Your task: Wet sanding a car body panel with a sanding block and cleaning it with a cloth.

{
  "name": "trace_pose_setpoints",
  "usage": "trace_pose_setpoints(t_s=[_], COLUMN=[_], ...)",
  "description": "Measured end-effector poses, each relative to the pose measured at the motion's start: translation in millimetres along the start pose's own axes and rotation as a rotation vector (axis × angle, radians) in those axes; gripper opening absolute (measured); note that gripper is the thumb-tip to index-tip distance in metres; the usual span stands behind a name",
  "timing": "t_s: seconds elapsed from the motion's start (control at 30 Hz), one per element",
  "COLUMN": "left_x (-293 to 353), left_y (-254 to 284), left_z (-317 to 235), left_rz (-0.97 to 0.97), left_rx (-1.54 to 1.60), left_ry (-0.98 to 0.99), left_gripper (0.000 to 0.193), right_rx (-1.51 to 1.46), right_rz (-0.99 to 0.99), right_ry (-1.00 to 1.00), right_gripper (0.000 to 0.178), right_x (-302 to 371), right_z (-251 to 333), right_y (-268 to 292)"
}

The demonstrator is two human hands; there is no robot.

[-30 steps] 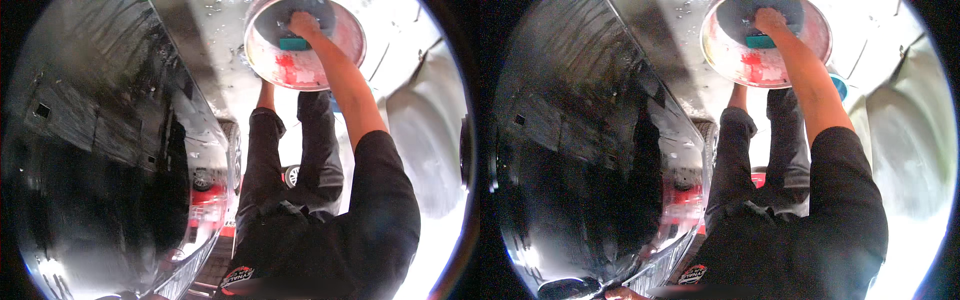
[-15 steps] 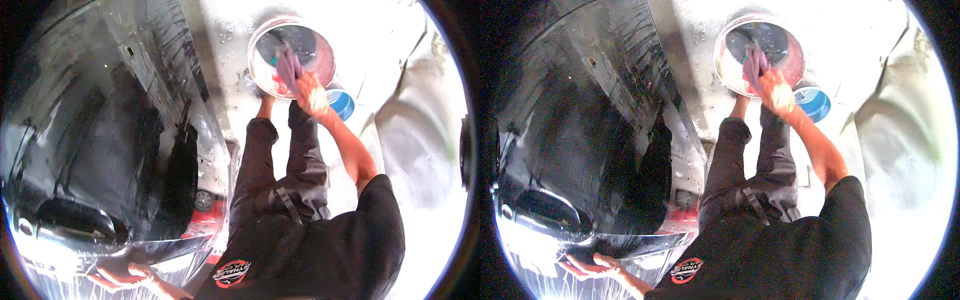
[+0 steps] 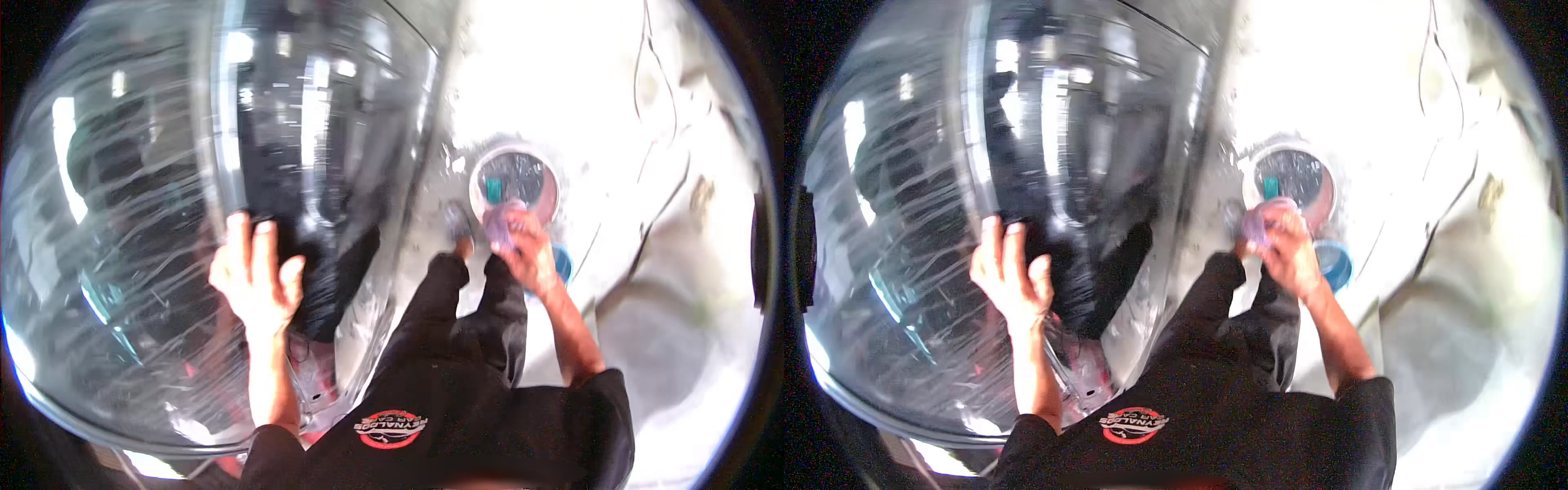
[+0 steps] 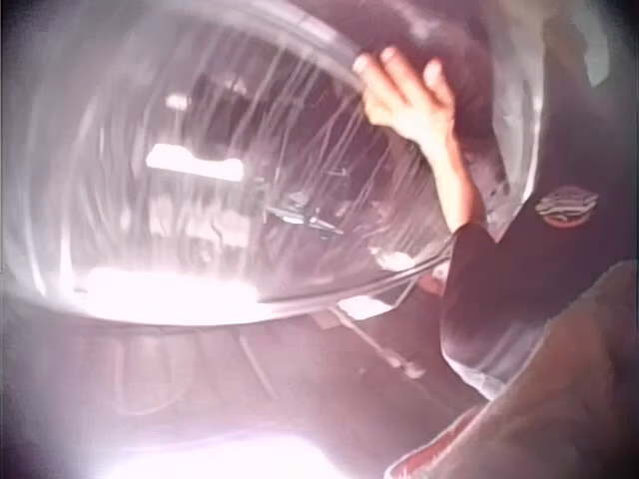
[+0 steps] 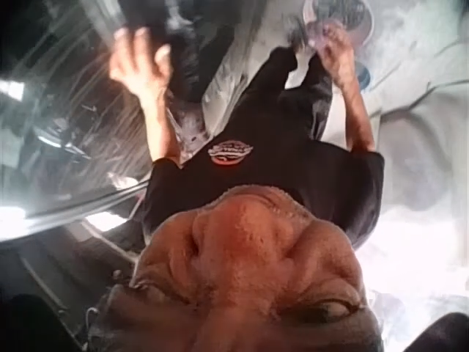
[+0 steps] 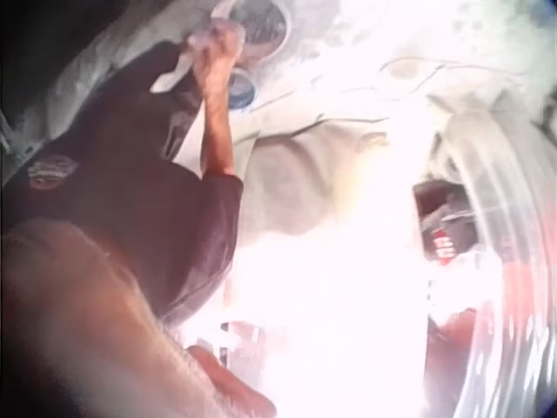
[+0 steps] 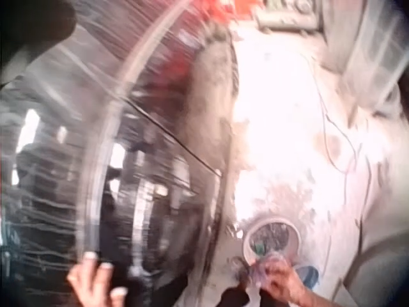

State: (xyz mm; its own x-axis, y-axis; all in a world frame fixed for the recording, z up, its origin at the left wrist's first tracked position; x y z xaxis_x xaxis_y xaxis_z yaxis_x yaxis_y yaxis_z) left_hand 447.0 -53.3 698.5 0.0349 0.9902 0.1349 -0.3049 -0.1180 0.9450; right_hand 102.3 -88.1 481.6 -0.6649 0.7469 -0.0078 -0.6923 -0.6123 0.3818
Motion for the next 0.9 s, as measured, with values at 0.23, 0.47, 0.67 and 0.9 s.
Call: trace_pose_setpoints(t_s=[0.23,0.47,0.67,0.9], left_x=[11.8,11.1,13.5,16.5], left_y=[20.6,18.8,34.6,22.4], left_z=[9.3,16.2,17.8,15.5], left_rz=[-0.279,-0.346,-0.281,-0.218], left_rx=[0.31,0.405,0.319,0.307], left_ry=[-0.017,-0.021,-0.023,-0.01], left_gripper=[0.036,0.052,0.056,0.059], right_rx=[-0.221,0.261,0.414,0.455], right_rz=[0.016,-0.144,-0.441,-0.54], right_ry=[0.341,0.478,0.53,0.508], right_gripper=[0.038,0.036,0.026,0.034], right_x=[-108.7,-219.7,-304.1,-445.1], right_z=[201.7,233.7,223.3,199.3], right_y=[22.4,-80.8,-18.0,122.0])
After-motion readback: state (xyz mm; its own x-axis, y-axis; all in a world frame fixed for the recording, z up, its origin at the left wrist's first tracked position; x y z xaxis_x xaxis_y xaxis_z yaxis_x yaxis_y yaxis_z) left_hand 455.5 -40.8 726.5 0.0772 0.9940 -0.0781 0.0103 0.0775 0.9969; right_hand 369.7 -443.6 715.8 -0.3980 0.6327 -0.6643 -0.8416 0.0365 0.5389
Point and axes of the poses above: each hand's wrist, its own x-axis away from the middle knuckle, its own y-axis out of the back of the hand, z = x × y, the point moved 6 cm from there along -x, towards the middle knuckle, and after that the axes turned 11 degrees about z, right-handed, at the moved point
